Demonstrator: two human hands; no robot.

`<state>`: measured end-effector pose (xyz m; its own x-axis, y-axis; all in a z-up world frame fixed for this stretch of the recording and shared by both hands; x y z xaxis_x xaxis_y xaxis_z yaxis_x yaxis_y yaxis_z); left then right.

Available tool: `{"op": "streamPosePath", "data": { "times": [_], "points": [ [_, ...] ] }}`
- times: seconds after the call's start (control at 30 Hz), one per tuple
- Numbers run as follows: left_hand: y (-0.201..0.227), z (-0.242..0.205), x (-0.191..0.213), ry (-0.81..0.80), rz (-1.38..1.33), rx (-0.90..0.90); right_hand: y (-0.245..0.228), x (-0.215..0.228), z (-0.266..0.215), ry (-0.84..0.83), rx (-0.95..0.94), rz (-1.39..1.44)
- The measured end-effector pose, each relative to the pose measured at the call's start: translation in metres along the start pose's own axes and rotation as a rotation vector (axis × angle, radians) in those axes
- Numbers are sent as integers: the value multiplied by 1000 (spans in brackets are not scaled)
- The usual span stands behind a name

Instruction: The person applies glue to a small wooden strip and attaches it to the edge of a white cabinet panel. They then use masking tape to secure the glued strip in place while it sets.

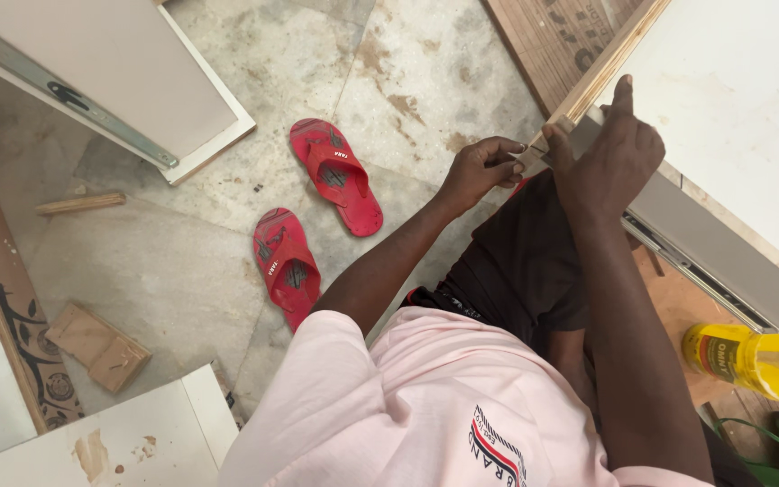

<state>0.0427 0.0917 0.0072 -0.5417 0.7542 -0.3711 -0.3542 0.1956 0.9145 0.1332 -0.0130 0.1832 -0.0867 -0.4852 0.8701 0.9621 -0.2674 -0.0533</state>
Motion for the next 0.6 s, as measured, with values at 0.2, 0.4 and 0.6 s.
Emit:
{"op": "streamPosePath", "data": {
  "times": [0.2,0.4,0.6],
  "points": [
    [1,1,-2,-18,-33,36,-43,27,-4,162,177,-350],
    [7,1,-3,-14,-13,3,1,6,7,-34,-60,68],
    [3,0,-2,-40,-63,-12,-20,17,-2,116,110,-92]
  ]
}}
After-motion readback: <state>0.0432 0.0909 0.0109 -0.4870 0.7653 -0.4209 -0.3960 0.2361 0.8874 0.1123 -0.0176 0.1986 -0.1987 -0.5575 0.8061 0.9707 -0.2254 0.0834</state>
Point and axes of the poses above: each hand's wrist, its own z-axis towards the middle knuckle, its own x-axis out of the back of the hand, y = z × x, the point moved 9 cm from there along z, towards the middle knuckle, and after that the axes turned 6 degrees about -y, right-handed, at the moved point
